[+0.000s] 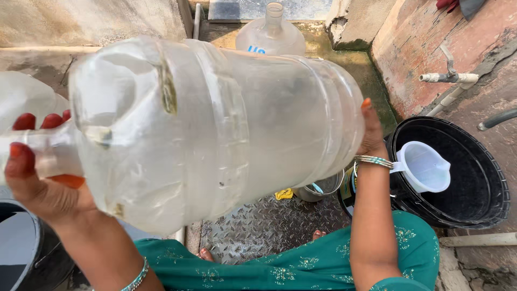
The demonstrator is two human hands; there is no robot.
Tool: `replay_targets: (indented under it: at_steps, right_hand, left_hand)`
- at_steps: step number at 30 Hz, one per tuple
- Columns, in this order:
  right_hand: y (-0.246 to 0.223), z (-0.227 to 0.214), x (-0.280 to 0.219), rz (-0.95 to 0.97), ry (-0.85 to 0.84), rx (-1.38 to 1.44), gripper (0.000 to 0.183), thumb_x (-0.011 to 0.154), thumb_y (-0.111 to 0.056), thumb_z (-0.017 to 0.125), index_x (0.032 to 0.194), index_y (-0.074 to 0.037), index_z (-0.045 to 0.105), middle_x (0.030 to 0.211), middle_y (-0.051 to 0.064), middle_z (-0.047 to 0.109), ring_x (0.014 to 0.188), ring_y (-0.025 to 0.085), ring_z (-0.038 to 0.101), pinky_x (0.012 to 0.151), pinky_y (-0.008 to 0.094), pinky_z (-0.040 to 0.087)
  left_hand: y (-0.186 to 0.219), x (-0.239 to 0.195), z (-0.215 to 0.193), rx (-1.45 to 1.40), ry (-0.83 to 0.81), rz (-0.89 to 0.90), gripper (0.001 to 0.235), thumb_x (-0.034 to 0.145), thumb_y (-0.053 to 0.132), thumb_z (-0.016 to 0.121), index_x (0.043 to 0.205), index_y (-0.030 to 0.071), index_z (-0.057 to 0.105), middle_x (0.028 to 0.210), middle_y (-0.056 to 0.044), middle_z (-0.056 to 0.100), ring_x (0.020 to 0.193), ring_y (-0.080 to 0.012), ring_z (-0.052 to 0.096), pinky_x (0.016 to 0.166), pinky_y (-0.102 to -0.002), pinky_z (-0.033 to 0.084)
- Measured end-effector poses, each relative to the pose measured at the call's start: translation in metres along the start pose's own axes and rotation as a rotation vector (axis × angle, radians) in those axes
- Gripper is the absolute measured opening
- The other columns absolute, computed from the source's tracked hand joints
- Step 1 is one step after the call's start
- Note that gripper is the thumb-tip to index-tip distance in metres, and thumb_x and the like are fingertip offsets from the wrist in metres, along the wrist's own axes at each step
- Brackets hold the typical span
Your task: The person scrubs the inside of a small glass jar with a toothbrush, then uses a yellow sponge to scrub the exterior of a large plastic water dispenser bottle. The person rotates the bottle to clean different sides.
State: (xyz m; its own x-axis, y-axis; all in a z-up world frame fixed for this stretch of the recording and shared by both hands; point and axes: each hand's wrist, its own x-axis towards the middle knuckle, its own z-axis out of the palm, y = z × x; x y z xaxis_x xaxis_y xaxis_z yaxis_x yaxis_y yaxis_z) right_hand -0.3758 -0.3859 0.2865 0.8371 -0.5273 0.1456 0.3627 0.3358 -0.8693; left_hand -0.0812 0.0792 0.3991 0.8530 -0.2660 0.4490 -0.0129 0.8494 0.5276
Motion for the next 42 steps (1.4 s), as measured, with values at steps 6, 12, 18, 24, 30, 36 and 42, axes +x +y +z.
replay_targets:
  at_steps: [6,12,18,24,30,36,42]
  right_hand:
    - [0.2,0.014,-0.026,0.395,0.419,0.169,0.092,0.074,-0.062,0.079,0.144,-0.008,0.053,0.14,0.018,0.057,0.127,0.036,0.055,0.105,0.052,0.049]
    - [0.1,0.016,-0.016,-0.007,0.232,-0.034,0.119,0.07,-0.076,0.074,0.159,-0.009,0.03,0.154,0.018,0.045,0.143,0.033,0.046,0.115,0.053,0.044]
    - [0.11,0.021,-0.003,-0.468,0.318,-0.012,0.102,0.089,-0.072,0.067,0.159,-0.005,0.035,0.158,0.017,0.044,0.147,0.033,0.046,0.124,0.05,0.042]
    - [0.186,0.046,-0.022,0.28,0.469,0.105,0.08,0.084,-0.057,0.055,0.151,-0.016,0.04,0.151,0.014,0.048,0.136,0.032,0.049,0.11,0.051,0.045]
    - [0.068,0.012,-0.028,-0.394,0.103,0.065,0.1,0.087,-0.072,0.068,0.157,-0.005,0.041,0.151,0.018,0.048,0.138,0.033,0.051,0.116,0.053,0.043]
    - [0.127,0.006,-0.008,-0.266,0.398,-0.104,0.087,0.094,-0.065,0.062,0.152,-0.004,0.041,0.151,0.017,0.046,0.141,0.033,0.046,0.12,0.054,0.041]
    - [0.168,0.031,-0.02,0.314,0.564,-0.094,0.075,0.084,-0.059,0.052,0.15,-0.027,0.035,0.153,0.004,0.041,0.144,0.028,0.039,0.111,0.055,0.039]
  left_hand:
    - [-0.087,0.014,-0.057,0.201,0.291,-0.205,0.03,0.075,0.002,0.068,0.105,0.001,0.066,0.097,-0.012,0.067,0.097,-0.029,0.067,0.098,-0.041,0.053]
    - [-0.073,0.015,-0.04,0.288,0.247,-0.052,0.034,0.074,0.002,0.068,0.107,0.001,0.065,0.096,-0.011,0.066,0.094,-0.0289,0.066,0.096,-0.043,0.053]
    - [-0.049,0.008,0.003,0.291,0.124,0.072,0.042,0.075,0.006,0.067,0.117,0.002,0.061,0.096,-0.011,0.064,0.095,-0.03,0.065,0.099,-0.048,0.053]
    - [-0.07,-0.001,-0.021,0.3,0.073,0.071,0.042,0.08,0.008,0.066,0.121,0.001,0.058,0.098,-0.013,0.064,0.095,-0.0297,0.064,0.103,-0.048,0.051]
    - [-0.056,0.012,-0.06,0.146,0.028,0.045,0.037,0.081,0.008,0.066,0.117,0.002,0.061,0.099,-0.012,0.065,0.095,-0.0292,0.065,0.102,-0.046,0.052]
    - [-0.064,0.02,-0.06,0.059,0.055,0.012,0.033,0.082,0.008,0.066,0.114,0.002,0.063,0.099,-0.011,0.065,0.095,-0.0287,0.066,0.101,-0.045,0.053]
    - [-0.084,-0.005,-0.048,0.277,0.132,0.018,0.031,0.08,0.008,0.067,0.11,0.004,0.064,0.098,-0.009,0.064,0.093,-0.0286,0.067,0.098,-0.044,0.056]
